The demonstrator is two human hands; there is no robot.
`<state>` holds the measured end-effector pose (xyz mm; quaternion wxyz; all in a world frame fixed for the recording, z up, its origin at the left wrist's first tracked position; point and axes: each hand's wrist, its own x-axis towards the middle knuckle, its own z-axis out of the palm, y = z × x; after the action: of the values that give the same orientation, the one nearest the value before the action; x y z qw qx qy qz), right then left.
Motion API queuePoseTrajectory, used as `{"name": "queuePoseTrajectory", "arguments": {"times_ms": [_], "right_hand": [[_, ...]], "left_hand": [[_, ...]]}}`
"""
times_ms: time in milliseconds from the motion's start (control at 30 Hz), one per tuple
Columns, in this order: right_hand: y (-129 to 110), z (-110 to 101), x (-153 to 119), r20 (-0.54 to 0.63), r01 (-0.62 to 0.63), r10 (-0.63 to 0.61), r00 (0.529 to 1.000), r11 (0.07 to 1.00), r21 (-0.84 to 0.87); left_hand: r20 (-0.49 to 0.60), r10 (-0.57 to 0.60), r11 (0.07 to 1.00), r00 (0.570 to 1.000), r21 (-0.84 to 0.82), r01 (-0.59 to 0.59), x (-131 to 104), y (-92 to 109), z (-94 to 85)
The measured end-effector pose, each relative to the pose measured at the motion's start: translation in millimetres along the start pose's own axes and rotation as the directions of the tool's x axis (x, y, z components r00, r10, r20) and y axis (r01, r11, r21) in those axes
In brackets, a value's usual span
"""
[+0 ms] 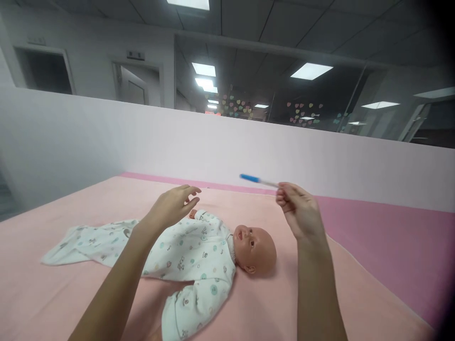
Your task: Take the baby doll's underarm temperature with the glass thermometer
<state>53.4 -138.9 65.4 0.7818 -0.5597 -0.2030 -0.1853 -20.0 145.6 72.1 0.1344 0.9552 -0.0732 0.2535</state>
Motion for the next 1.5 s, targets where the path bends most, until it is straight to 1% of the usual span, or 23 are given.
{"name": "queuePoseTrajectory", "arguments": {"times_ms": [67, 133, 233, 300, 400, 433, 467, 567, 633, 667, 733, 767, 833, 867, 900, 967, 1033, 1067, 1167, 1267, 1400, 1467, 1500], "right_hand": [[-4, -4, -2, 0.082, -0.031, 0.023, 0.996, 0.995, 0.098], [1, -6, -1, 0.099, -0.076, 0.076, 0.992, 0.997, -0.003], [15, -5, 3, -0.044, -0.077, 0.069, 0.997, 0.974, -0.212], [18, -5, 5, -0.109, -0.065, 0.048, 0.993, 0.987, -0.15], [12, -9, 6, -0.024, -0.121, 0.124, 0.992, 0.99, 0.078], [11, -10, 6, 0.006, -0.144, 0.144, 0.99, 0.986, 0.087], [12, -12, 6, -0.003, -0.146, 0.147, 0.989, 0.989, 0.034], [18, -12, 6, -0.217, -0.096, 0.032, 0.976, 0.951, -0.293], [18, -11, 5, -0.268, -0.082, -0.004, 0.963, 0.947, -0.31], [16, -11, 5, -0.229, -0.078, 0.024, 0.973, 0.97, -0.231], [8, -11, 3, -0.079, -0.09, 0.087, 0.993, 0.996, -0.028], [5, -11, 2, 0.002, -0.112, 0.112, 0.994, 0.994, 0.018], [0, -13, 0, 0.101, -0.157, 0.167, 0.981, 0.983, -0.1], [0, -14, 0, 0.078, -0.156, 0.179, 0.981, 0.96, -0.234], [-1, -16, -1, 0.001, -0.143, 0.155, 0.988, 0.915, -0.378], [-5, -21, -2, -0.207, -0.1, -0.024, 0.978, 0.816, -0.57], [-16, -29, -5, -0.314, -0.026, -0.19, 0.93, 0.819, -0.574], [-24, -34, -6, -0.309, 0.015, -0.207, 0.928, 0.851, -0.525], [-42, -54, -13, -0.25, 0.018, -0.128, 0.96, 0.917, -0.399], [-36, -85, -29, -0.285, -0.122, -0.003, 0.959, 0.9, -0.419], [3, -132, -75, -0.382, -0.308, 0.091, 0.92, 0.773, -0.555], [22, -145, -106, -0.364, -0.383, 0.172, 0.915, 0.651, -0.655], [29, -148, -120, -0.347, -0.366, 0.146, 0.926, 0.566, -0.738]], "left_hand": [[0.019, -0.002, 1.0, 1.0, -0.012, 0.002, 1, -3, 0.4], [0.04, 0.004, 1.0, 0.999, -0.016, -0.003, 1, -4, 0.8], [0.1, 0.024, 1.0, 0.995, -0.018, -0.022, 4, -3, 5.0], [0.139, 0.037, 0.999, 0.99, -0.028, -0.033, 5, -2, 9.3], [0.171, 0.059, 0.997, 0.983, -0.051, -0.051, 6, -2, 14.2], [0.175, 0.064, 0.997, 0.982, -0.056, -0.055, 6, -3, 15.0], [0.176, 0.067, 0.997, 0.982, -0.056, -0.058, 6, -3, 15.6], [0.179, 0.062, 0.998, 0.982, -0.032, -0.057, 6, -4, 15.9], [0.191, 0.053, 0.999, 0.98, -0.02, -0.05, 5, -5, 16.0], [0.2, 0.05, 0.999, 0.979, -0.021, -0.047, 5, -6, 16.2], [0.215, 0.046, 0.999, 0.975, -0.023, -0.042, 5, -7, 17.1], [0.22, 0.044, 0.999, 0.975, -0.02, -0.041, 5, -7, 17.8], [0.23, 0.036, 0.999, 0.972, -0.007, -0.035, 5, -7, 19.6], [0.239, 0.032, 0.999, 0.971, 0.001, -0.033, 5, -7, 20.4], [0.251, 0.028, 0.999, 0.968, 0.008, -0.031, 5, -7, 21.0], [0.276, 0.027, 0.999, 0.961, 0.015, -0.032, 6, -5, 21.9], [0.288, 0.039, 0.999, 0.957, 0.011, -0.044, 6, -2, 22.4], [0.291, 0.049, 0.999, 0.955, 0.005, -0.052, 6, 0, 22.8], [0.312, 0.079, 0.997, 0.947, -0.016, -0.078, 8, 4, 24.7], [0.342, 0.093, 0.996, 0.935, -0.03, -0.088, 11, 4, 28.3], [0.39, 0.096, 0.995, 0.916, -0.058, -0.08, 12, 2, 34.6], [0.416, 0.071, 0.997, 0.906, -0.039, -0.06, 11, 2, 38.8], [0.437, 0.049, 0.999, 0.898, -0.018, -0.045, 11, 3, 41.2]]}}
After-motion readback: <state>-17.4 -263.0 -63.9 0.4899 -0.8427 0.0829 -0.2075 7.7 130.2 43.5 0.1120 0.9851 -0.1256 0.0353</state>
